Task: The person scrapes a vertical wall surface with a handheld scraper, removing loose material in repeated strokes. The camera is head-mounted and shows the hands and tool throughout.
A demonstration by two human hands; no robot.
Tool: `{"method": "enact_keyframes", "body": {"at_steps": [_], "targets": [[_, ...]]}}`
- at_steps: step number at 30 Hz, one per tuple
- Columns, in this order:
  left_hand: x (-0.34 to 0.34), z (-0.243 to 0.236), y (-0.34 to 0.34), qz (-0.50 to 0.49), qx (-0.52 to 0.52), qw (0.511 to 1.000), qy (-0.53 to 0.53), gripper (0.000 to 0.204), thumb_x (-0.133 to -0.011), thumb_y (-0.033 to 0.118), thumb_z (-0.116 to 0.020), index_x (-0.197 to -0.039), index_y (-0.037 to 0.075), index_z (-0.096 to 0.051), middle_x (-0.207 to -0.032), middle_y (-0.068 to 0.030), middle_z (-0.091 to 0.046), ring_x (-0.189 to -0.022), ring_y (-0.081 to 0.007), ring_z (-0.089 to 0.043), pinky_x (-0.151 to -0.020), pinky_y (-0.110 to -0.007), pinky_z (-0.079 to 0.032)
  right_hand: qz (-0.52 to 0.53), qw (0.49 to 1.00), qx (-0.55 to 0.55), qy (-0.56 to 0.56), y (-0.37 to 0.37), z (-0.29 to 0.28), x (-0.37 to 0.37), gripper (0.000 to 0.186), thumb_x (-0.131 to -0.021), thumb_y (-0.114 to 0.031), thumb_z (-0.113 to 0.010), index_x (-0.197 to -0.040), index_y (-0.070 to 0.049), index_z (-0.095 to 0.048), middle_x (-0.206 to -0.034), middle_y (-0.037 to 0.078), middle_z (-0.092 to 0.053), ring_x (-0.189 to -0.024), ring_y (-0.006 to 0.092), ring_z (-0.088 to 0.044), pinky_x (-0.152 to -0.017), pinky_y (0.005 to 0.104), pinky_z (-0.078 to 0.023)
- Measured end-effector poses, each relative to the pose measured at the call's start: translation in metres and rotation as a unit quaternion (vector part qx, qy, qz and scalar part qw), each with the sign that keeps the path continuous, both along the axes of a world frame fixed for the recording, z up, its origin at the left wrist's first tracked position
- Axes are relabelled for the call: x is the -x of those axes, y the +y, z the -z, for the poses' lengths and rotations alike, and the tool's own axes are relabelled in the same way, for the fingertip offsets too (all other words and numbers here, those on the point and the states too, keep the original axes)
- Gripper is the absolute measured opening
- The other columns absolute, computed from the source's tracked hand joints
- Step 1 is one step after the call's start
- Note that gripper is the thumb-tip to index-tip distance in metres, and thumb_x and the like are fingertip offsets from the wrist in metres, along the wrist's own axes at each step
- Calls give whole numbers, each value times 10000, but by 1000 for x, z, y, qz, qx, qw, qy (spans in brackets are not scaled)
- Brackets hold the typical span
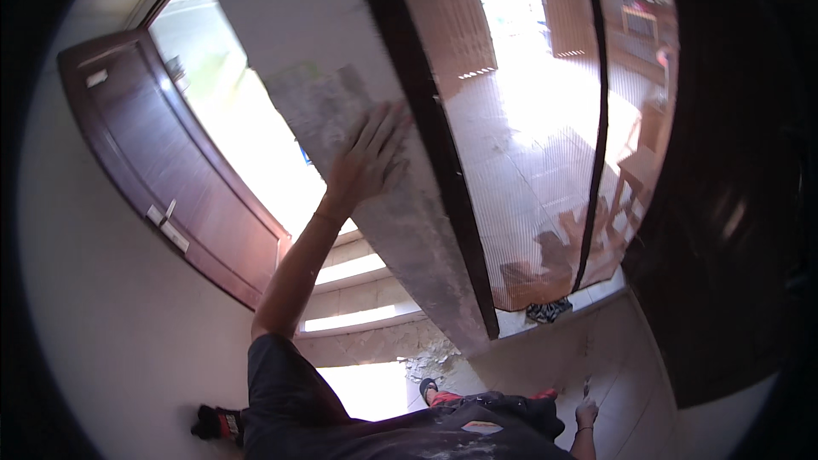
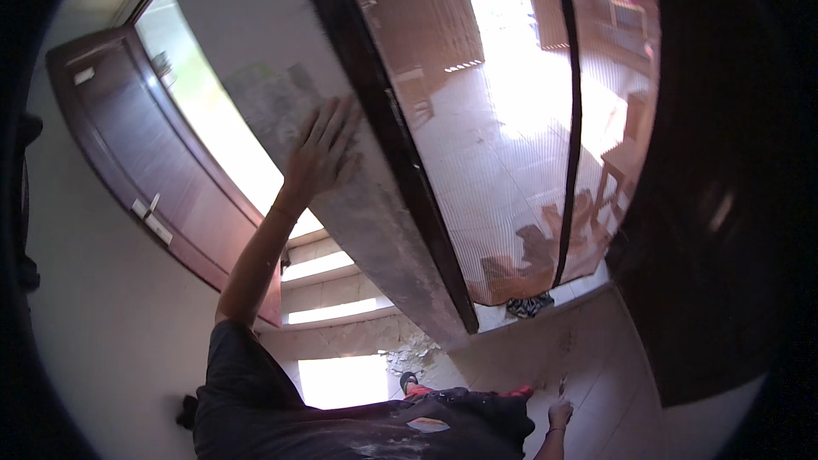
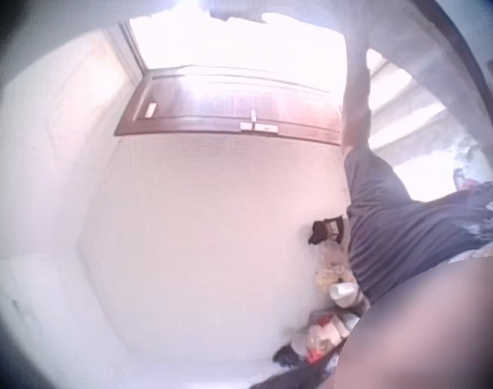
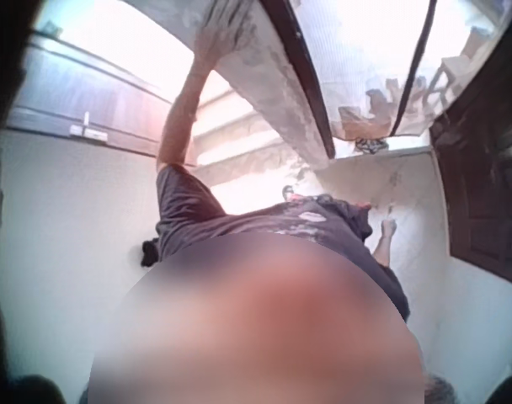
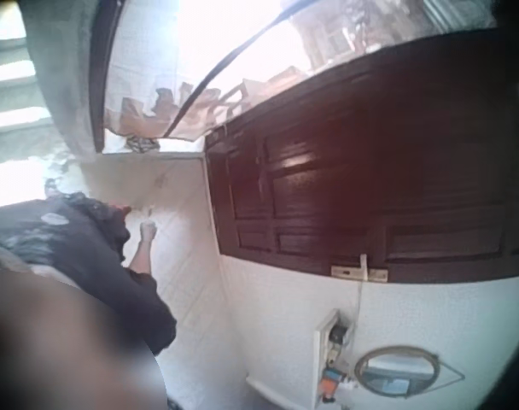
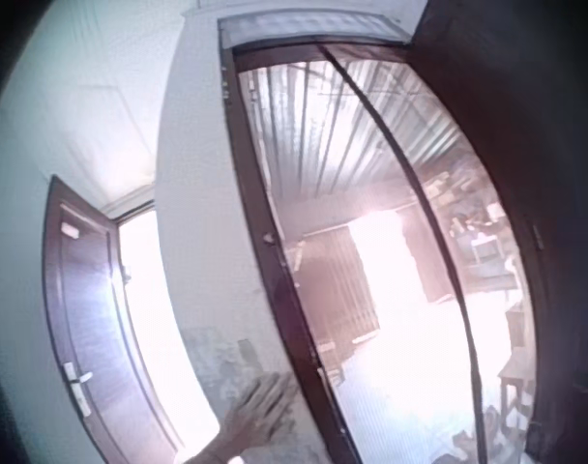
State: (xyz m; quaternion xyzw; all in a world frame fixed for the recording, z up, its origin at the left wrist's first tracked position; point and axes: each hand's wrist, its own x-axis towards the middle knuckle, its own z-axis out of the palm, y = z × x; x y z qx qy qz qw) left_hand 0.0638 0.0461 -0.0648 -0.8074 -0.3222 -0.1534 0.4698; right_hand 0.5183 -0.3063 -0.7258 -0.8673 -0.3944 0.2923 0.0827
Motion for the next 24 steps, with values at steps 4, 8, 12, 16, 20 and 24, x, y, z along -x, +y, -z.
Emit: {"method": "enact_keyframes", "body": {"at_steps": [4,8,12,16,20,24], "targets": [[31,-38,0,-30,-158,972,-172,604,-962,250,-544,-1486,-26,-429,-1558,-210,-406,-1444,-375,-387,-1202,-523,-265,12,928,-360,101,140,-148,27,443,-948,-186,-599,-1345,-7,-520,-1094,325,-644,-1039,529,-606,-884,552,-485],[43,-30,6,81,-222,945,-227,507,-943,169,-567,-1408,-23,-503,-1472,-223,-486,-1395,-421,-434,-1166,-529,-340,-259,718,-634,127,257,-364,118,434,-932,27,-549,-1362,31,-489,-1196,281,-601,-1106,449,-599,-913,499,-474],[48,-19,5,198,-283,938,-22,420,-927,195,-641,-1302,20,-569,-1409,-177,-550,-1297,-359,-549,-1081,-482,-465,-377,640,-667,59,280,-543,218,531,-987,-64,-533,-1509,-59,-432,-784,151,-557,-624,271,-588,-557,393,-483],[46,-30,0,217,-202,955,23,362,-901,175,-694,-1216,22,-605,-1297,-167,-629,-1211,-331,-625,-1027,-460,-533,-414,611,-675,16,288,-633,280,492,-984,-154,-569,-1458,-54,-480,-774,168,-616,-604,354,-630,-574,458,-520],[41,-44,-4,178,-176,968,-12,331,-876,225,-658,-1139,26,-636,-1275,-133,-651,-1255,-289,-602,-1093,-447,-482,-406,613,-677,26,301,-648,310,453,-965,-169,-587,-1393,-36,-526,-860,225,-661,-714,418,-675,-630,500,-551],[34,-45,-6,172,-167,970,-47,297,-797,165,-674,-1054,18,-649,-1184,-136,-664,-1209,-300,-618,-1081,-450,-478,-365,606,-706,27,307,-645,323,411,-928,-166,-614,-1312,-22,-583,-855,249,-658,-730,435,-676,-649,517,-555]]}}
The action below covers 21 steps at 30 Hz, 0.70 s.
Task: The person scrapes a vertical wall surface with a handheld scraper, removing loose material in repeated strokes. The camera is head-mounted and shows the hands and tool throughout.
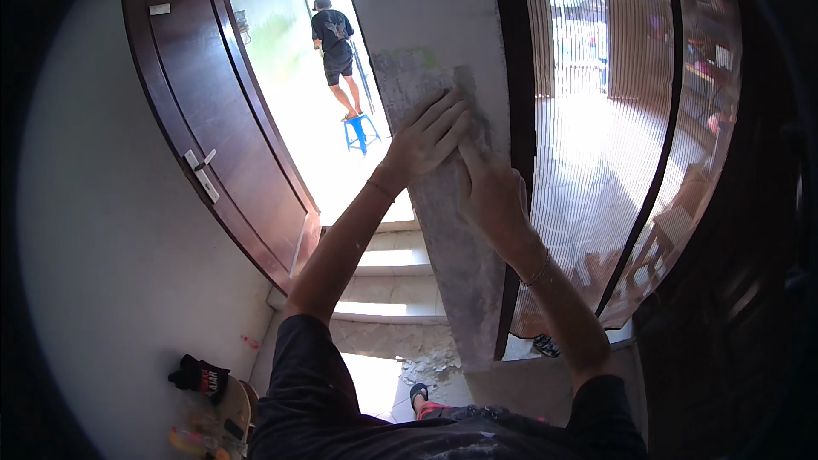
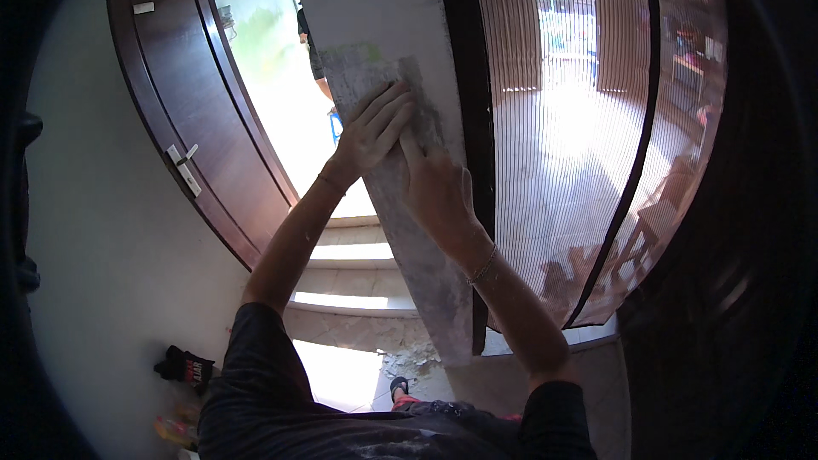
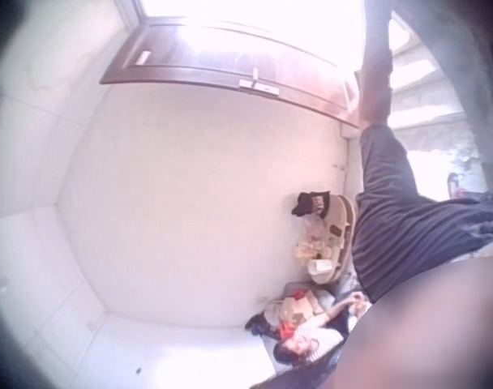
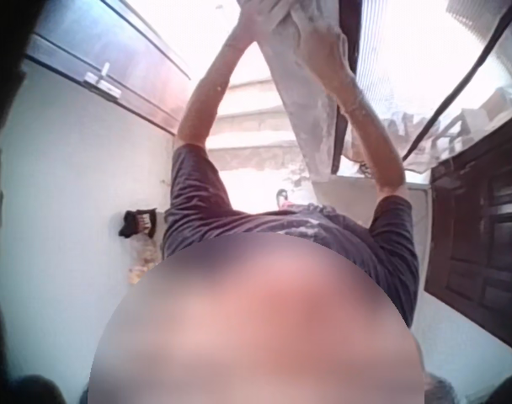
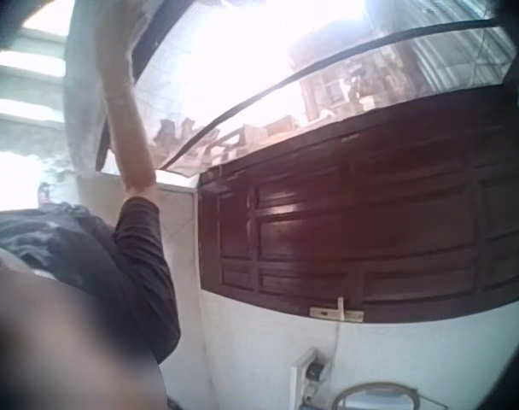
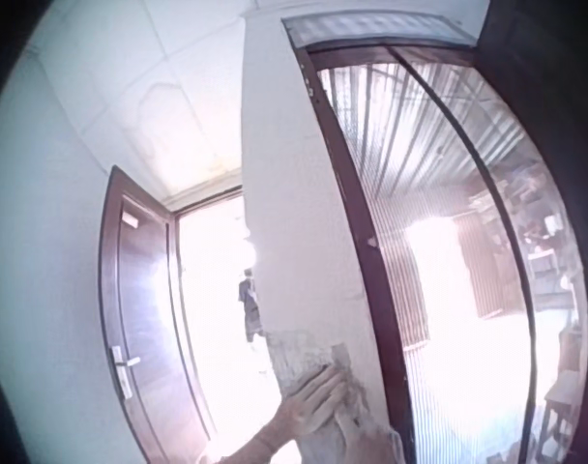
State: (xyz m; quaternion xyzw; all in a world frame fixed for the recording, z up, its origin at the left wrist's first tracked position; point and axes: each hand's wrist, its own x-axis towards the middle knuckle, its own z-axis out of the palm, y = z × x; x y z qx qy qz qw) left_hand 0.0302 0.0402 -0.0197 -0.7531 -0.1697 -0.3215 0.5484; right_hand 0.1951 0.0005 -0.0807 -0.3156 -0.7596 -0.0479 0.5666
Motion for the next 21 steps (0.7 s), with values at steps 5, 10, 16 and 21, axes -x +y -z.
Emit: {"method": "enact_keyframes", "body": {"at_steps": [5,10,16,21], "targets": [[-11,-4,7,62,45,996,-45,232,-696,151,-696,-882,30,-630,-988,-118,-655,-1053,-296,-644,-1000,-459,-497,18,997,18,-68,1,-11,-1,494,-859,-56,-621,-1344,4,-550,-983,261,-659,-765,420,-707,-668,483,-600],[-8,-19,17,94,89,991,-37,206,-655,177,-711,-807,69,-623,-871,-69,-639,-932,-261,-636,-945,-454,-500,16,998,-55,-10,-2,-11,3,469,-902,-96,-637,-1344,36,-553,-1144,278,-631,-807,436,-708,-710,478,-591],[-3,-21,26,73,89,993,-36,151,-682,214,-695,-784,110,-656,-852,-33,-651,-937,-224,-640,-951,-415,-500,69,996,-40,-46,-5,-1,12,433,-947,-101,-615,-1364,6,-560,-1184,265,-611,-791,386,-719,-653,423,-604],[7,-23,32,23,48,998,19,107,-729,220,-686,-793,135,-689,-909,-5,-668,-978,-213,-645,-966,-389,-504,60,995,19,-82,-6,-5,16,383,-960,-92,-594,-1336,-18,-596,-1102,242,-630,-767,384,-713,-632,415,-598]]}}
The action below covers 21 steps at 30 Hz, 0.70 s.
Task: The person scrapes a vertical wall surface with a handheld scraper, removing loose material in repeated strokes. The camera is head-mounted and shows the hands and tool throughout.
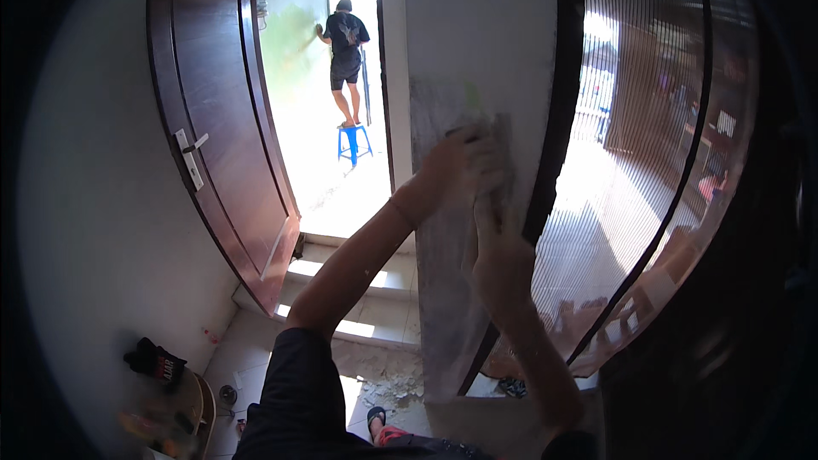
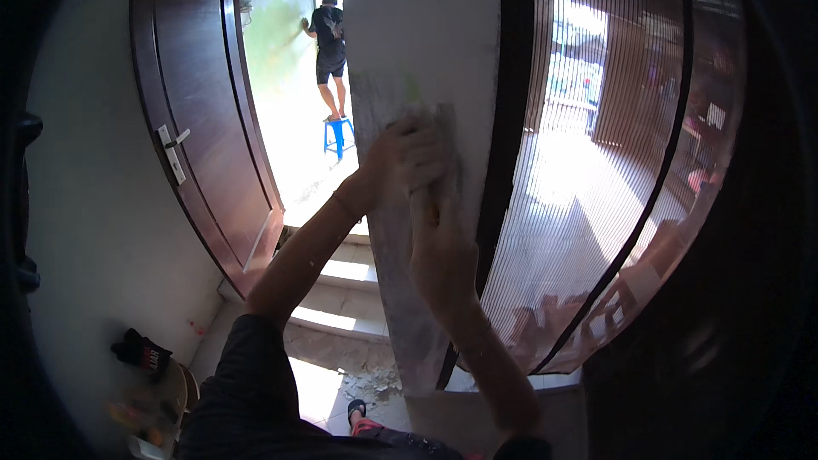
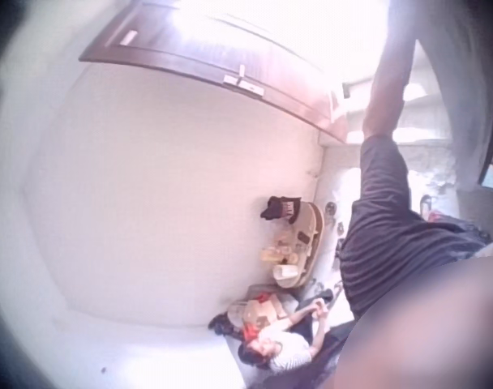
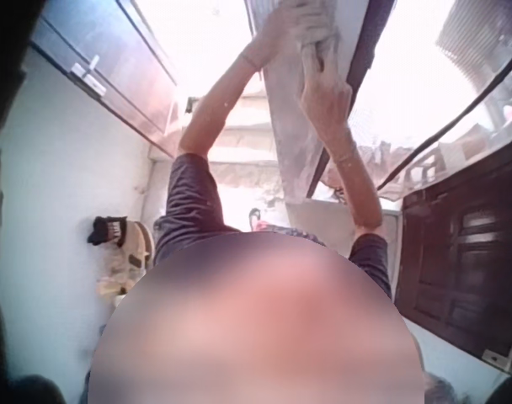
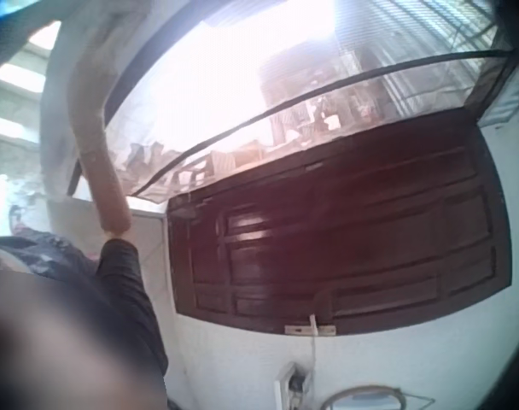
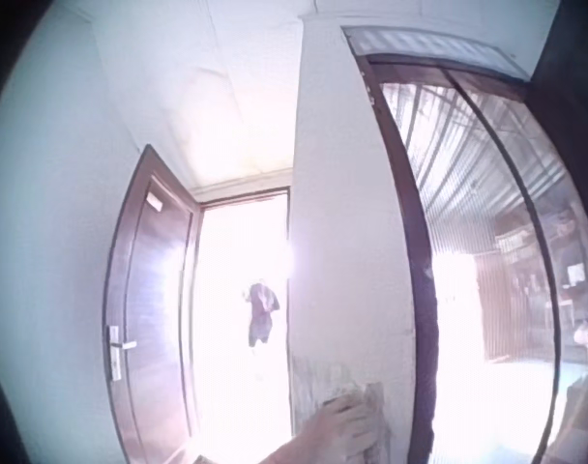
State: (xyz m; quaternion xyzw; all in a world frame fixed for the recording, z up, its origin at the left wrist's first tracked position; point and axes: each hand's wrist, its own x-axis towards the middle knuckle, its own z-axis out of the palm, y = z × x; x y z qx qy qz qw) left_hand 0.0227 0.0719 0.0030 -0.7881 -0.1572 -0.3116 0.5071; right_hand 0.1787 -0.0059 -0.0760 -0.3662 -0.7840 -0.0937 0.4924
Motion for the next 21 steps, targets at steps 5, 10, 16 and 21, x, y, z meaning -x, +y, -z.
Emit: {"method": "enact_keyframes", "body": {"at_steps": [5,10,16,21], "targets": [[8,-9,0,-36,71,997,0,78,-752,201,-677,-821,178,-705,-958,25,-677,-1041,-212,-632,-968,-368,-512,-11,993,-101,57,0,-10,14,359,-963,-83,-587,-1313,-9,-606,-1098,245,-623,-760,379,-713,-620,406,-594],[11,-17,-6,-36,74,995,58,78,-721,240,-687,-789,204,-702,-927,40,-671,-1040,-197,-627,-952,-367,-527,-24,996,-42,78,-10,-13,21,372,-927,-43,-600,-1294,15,-605,-1044,238,-621,-818,373,-690,-658,426,-569],[10,-28,-9,-7,101,990,100,180,-680,277,-705,-820,167,-674,-839,34,-637,-943,-188,-644,-942,-398,-529,-18,993,-51,108,-14,-17,24,232,-950,-49,-618,-1159,42,-662,-894,214,-640,-699,349,-699,-541,387,-549],[11,-34,-12,4,110,987,113,201,-696,309,-694,-851,180,-693,-850,25,-629,-930,-196,-642,-939,-398,-531,-20,991,-56,119,-16,-18,30,224,-942,-21,-618,-1149,56,-657,-880,212,-632,-687,353,-687,-541,397,-538]]}}
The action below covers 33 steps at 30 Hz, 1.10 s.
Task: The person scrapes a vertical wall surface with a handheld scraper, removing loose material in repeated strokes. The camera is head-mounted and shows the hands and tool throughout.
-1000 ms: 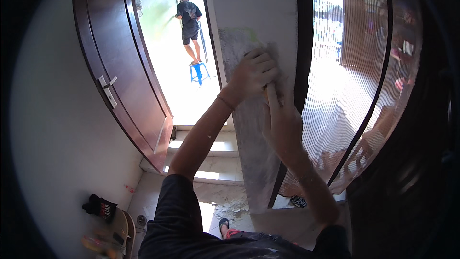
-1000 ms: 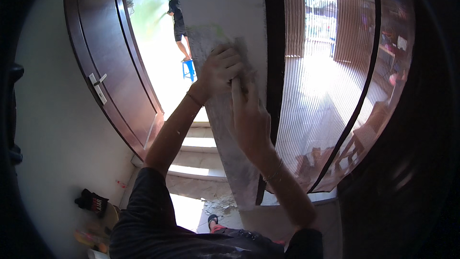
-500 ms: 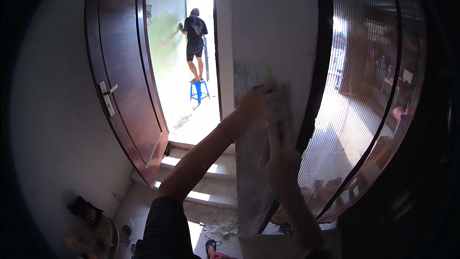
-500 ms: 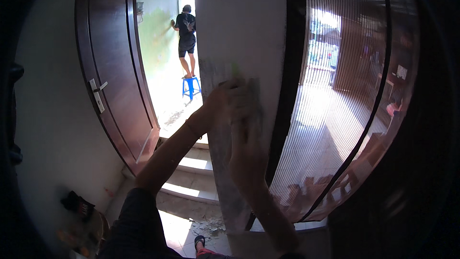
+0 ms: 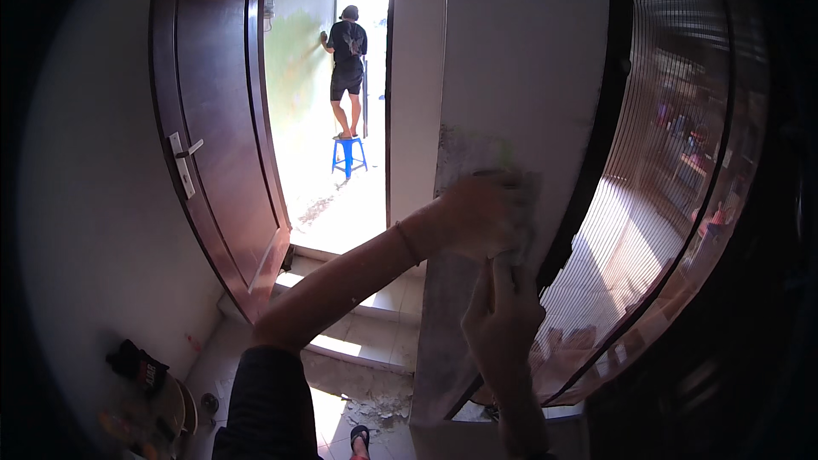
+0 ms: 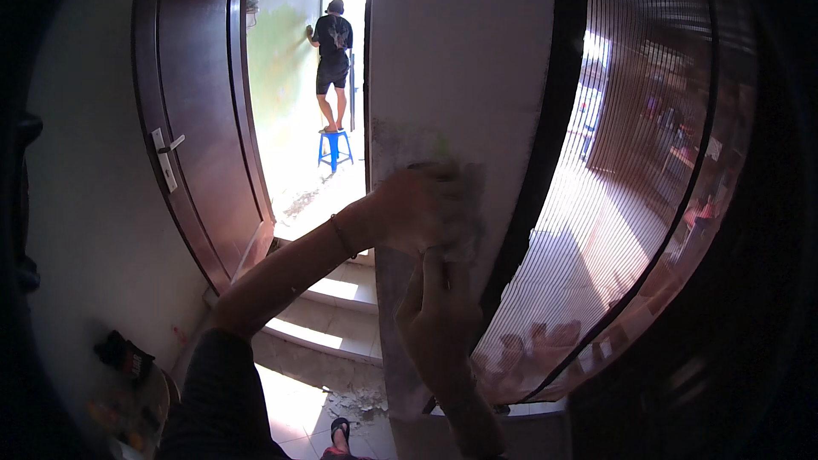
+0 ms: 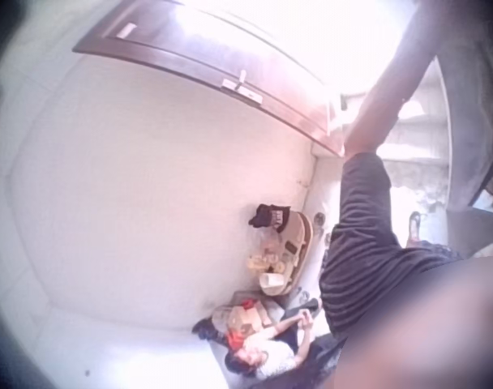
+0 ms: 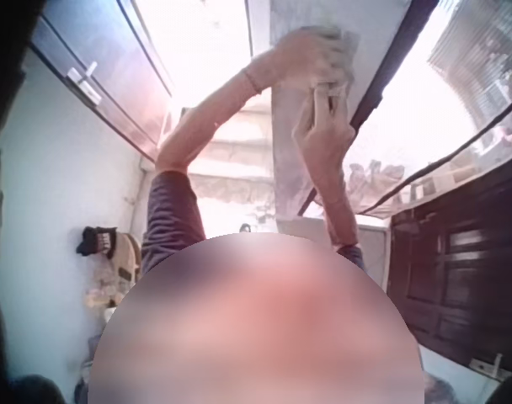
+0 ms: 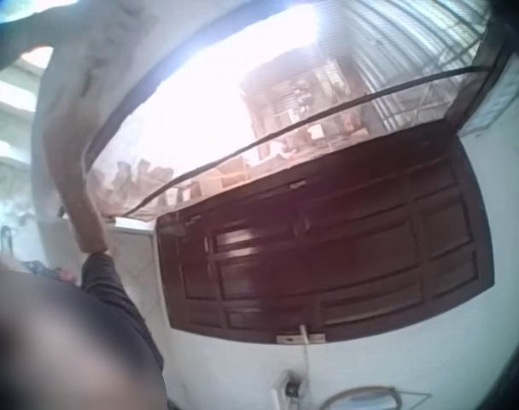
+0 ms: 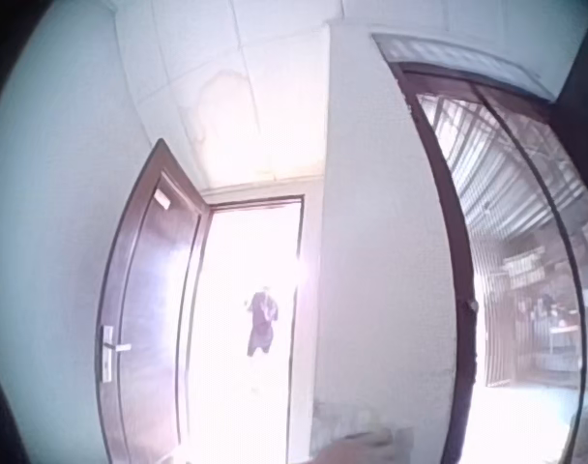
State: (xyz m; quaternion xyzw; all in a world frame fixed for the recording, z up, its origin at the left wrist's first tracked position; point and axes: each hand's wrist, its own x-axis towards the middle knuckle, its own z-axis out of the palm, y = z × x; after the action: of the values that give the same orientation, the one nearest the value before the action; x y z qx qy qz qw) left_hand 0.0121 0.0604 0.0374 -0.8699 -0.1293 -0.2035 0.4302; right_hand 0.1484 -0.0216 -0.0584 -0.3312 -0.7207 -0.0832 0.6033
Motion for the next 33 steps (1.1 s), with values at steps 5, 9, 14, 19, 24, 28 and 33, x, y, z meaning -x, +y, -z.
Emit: {"method": "enact_keyframes", "body": {"at_steps": [5,9,14,19,24,28,33], "targets": [[0,-4,12,-59,-12,998,-23,190,-748,292,-691,-897,176,-714,-942,6,-659,-975,-205,-646,-955,-390,-534,49,999,6,-13,5,-6,0,232,-945,-18,-613,-1160,56,-657,-874,214,-640,-696,354,-693,-543,392,-541],[-1,0,18,-46,-24,999,-6,154,-807,275,-690,-909,166,-728,-1025,-4,-693,-1061,-214,-641,-982,-375,-526,16,999,-27,11,1,-11,1,247,-945,-16,-615,-1179,53,-657,-860,216,-653,-737,352,-716,-563,382,-555],[-1,-6,16,-133,112,985,7,191,-789,304,-727,-924,170,-734,-1004,-5,-700,-1060,-221,-646,-1018,-390,-508,27,999,30,5,0,-15,1,260,-942,-30,-631,-1187,51,-661,-862,218,-658,-748,357,-724,-581,381,-564],[0,-8,8,-64,36,994,77,271,-684,363,-779,-884,187,-733,-936,6,-686,-1025,-214,-650,-1013,-421,-509,35,999,27,-13,-1,-10,0,261,-932,-42,-647,-1177,44,-671,-853,209,-653,-704,340,-710,-564,389,-544],[0,-9,6,-55,25,996,65,282,-638,361,-794,-863,201,-734,-901,7,-674,-1008,-215,-654,-1001,-419,-516,13,1000,28,-3,0,-9,-3,258,-933,-31,-633,-1177,41,-671,-830,199,-638,-664,313,-695,-544,391,-526],[-3,-8,4,-103,29,994,37,248,-652,345,-792,-860,222,-736,-885,4,-669,-1007,-216,-663,-895,-411,-572,18,1000,21,-14,0,-11,-3,271,-939,-28,-625,-1198,44,-661,-824,188,-638,-660,304,-697,-538,375,-523],[-5,-12,4,-171,43,980,89,192,-707,335,-782,-867,233,-747,-887,-1,-673,-1003,-216,-676,-786,-395,-608,33,998,41,-26,-1,-13,-4,285,-941,-29,-626,-1213,52,-653,-840,196,-649,-671,300,-706,-542,356,-532]]}}
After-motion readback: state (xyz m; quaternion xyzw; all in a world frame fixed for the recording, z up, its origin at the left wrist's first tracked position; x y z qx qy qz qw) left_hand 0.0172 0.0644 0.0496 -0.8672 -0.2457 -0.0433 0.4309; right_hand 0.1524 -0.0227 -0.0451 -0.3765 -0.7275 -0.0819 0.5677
